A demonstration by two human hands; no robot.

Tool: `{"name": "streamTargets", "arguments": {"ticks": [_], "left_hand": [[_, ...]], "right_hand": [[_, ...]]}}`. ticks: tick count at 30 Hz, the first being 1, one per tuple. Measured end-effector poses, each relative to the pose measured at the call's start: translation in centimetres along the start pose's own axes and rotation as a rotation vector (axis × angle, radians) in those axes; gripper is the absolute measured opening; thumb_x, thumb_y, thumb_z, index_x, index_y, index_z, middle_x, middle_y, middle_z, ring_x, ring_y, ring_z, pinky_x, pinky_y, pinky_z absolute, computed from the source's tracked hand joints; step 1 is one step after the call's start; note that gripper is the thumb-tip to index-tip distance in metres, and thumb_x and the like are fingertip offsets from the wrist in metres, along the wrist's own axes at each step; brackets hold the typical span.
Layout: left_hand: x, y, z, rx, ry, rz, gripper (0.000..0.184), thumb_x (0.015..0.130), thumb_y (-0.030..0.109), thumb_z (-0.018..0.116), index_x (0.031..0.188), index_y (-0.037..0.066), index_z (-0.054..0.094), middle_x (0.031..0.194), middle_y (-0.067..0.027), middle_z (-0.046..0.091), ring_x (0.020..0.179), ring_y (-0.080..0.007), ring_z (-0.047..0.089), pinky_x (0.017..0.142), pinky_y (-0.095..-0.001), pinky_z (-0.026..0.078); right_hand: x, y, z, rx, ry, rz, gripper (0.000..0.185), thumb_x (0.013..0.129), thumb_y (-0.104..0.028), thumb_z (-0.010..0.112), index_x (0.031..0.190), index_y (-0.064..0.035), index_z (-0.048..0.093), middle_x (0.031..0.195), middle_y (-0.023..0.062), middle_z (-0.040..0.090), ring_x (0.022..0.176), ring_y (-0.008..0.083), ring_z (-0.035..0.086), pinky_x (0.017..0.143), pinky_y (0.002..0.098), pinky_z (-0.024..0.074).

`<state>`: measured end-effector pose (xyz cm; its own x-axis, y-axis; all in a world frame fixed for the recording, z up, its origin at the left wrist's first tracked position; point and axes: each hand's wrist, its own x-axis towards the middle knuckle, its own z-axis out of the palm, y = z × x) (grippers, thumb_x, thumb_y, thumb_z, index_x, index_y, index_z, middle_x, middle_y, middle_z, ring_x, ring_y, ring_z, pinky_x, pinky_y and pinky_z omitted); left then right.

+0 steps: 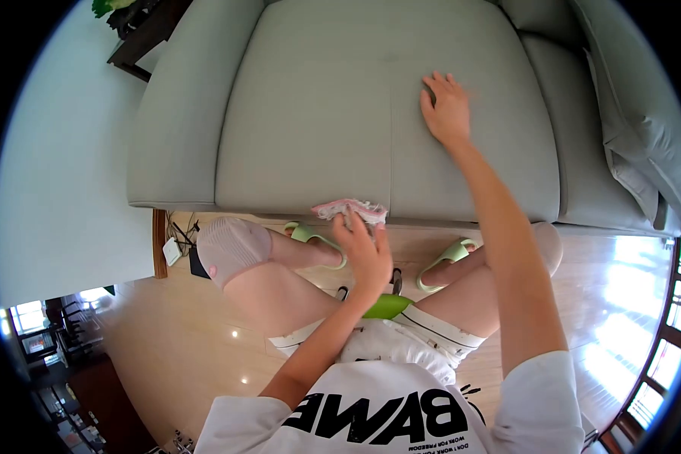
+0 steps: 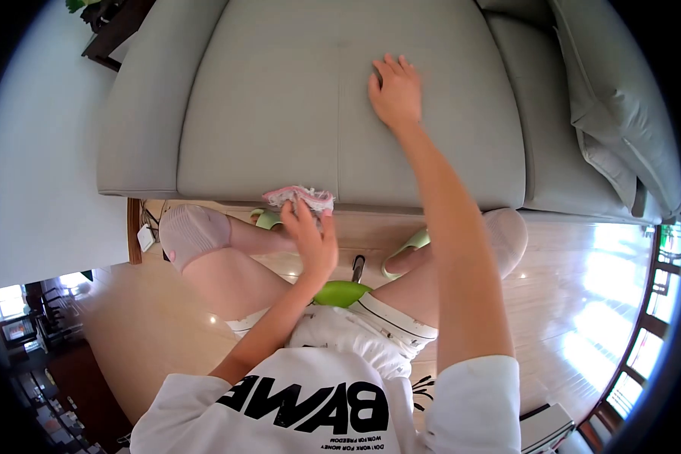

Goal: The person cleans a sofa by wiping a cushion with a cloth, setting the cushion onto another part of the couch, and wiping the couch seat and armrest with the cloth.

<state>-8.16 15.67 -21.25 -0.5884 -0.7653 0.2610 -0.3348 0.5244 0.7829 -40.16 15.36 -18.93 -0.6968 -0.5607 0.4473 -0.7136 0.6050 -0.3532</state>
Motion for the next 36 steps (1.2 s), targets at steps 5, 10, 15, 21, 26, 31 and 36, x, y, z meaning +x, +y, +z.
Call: {"name": "streamTargets", "arguments": {"ticks": [5,10,15,21,26,31,36], "left_hand": [[7.3,-6.9,-4.1,0.316,0.246,0.117,0.051,0.099,0.013,0.060,0.147,0.000,0.049,0.145,-0.0264,0.041,0.132,-0.0427,0.041,0.112,-0.0518,0.034],[23.0,-11.1,-7.7,0.700,0.139,0.209,0.052,0.103,0.028,0.054,0.146,-0.002,0.051,0.153,-0.0230,0.045,0.138,-0.0423,0.044,0.117,-0.0554,0.030],[22.5,-4.5,-0.6,0.752,0.002,0.363,0.060,0.098,0.034,0.057,0.146,-0.002,0.049,0.157,-0.0190,0.043,0.143,-0.0382,0.041,0.120,-0.0561,0.024],[11.3,4.5,4.3,0.403,-0.428,0.669,0.065,0.092,0.034,0.064,0.147,0.002,0.050,0.161,-0.0188,0.037,0.149,-0.0387,0.034,0.120,-0.0616,0.025],[14.4,0.6,-0.7,0.582,-0.460,0.698,0.064,0.093,0.041,0.063,0.152,0.020,0.048,0.167,-0.0191,0.028,0.153,-0.0417,0.026,0.120,-0.0679,0.018],[26.1,-8.2,-4.9,0.770,-0.131,0.254,0.064,0.100,0.049,0.053,0.157,0.021,0.043,0.165,-0.0262,0.028,0.151,-0.0506,0.023,0.119,-0.0696,0.015],[31.6,-5.5,2.7,0.843,-0.061,0.177,0.072,0.100,0.055,0.048,0.157,0.011,0.042,0.162,-0.0309,0.031,0.150,-0.0494,0.027,0.121,-0.0649,0.015]], "right_hand": [[-4.9,7.1,-7.5,0.034,-0.162,-0.121,0.041,0.105,-0.030,0.054,0.144,-0.0172,0.059,0.157,0.0096,0.049,0.144,0.0310,0.046,0.120,0.0466,0.0348],[-7.9,9.5,-8.9,-0.061,0.019,0.061,0.040,0.101,-0.026,0.058,0.140,-0.0168,0.062,0.152,0.0093,0.054,0.142,0.0303,0.048,0.117,0.0469,0.0368],[-8.2,9.3,-9.1,-0.076,0.084,0.061,0.039,0.099,-0.024,0.059,0.138,-0.0161,0.064,0.148,0.0095,0.058,0.140,0.0301,0.050,0.117,0.0469,0.0375],[-8.3,8.9,-9.1,-0.017,0.110,0.079,0.038,0.100,-0.021,0.060,0.137,-0.0143,0.065,0.147,0.0102,0.059,0.141,0.0305,0.050,0.119,0.0481,0.0357],[-8.6,9.5,-9.1,-0.002,0.114,0.072,0.037,0.100,-0.018,0.060,0.136,-0.0132,0.065,0.146,0.0109,0.060,0.139,0.0311,0.051,0.119,0.0486,0.0373],[-8.4,9.3,-8.9,0.008,0.154,0.075,0.036,0.097,-0.016,0.061,0.131,-0.0104,0.067,0.143,0.0105,0.062,0.137,0.0307,0.053,0.117,0.0487,0.0394],[-8.6,9.2,-8.8,-0.012,0.180,0.080,0.035,0.094,-0.015,0.062,0.129,-0.0094,0.068,0.140,0.0109,0.064,0.135,0.0312,0.055,0.116,0.0491,0.0401]]}}
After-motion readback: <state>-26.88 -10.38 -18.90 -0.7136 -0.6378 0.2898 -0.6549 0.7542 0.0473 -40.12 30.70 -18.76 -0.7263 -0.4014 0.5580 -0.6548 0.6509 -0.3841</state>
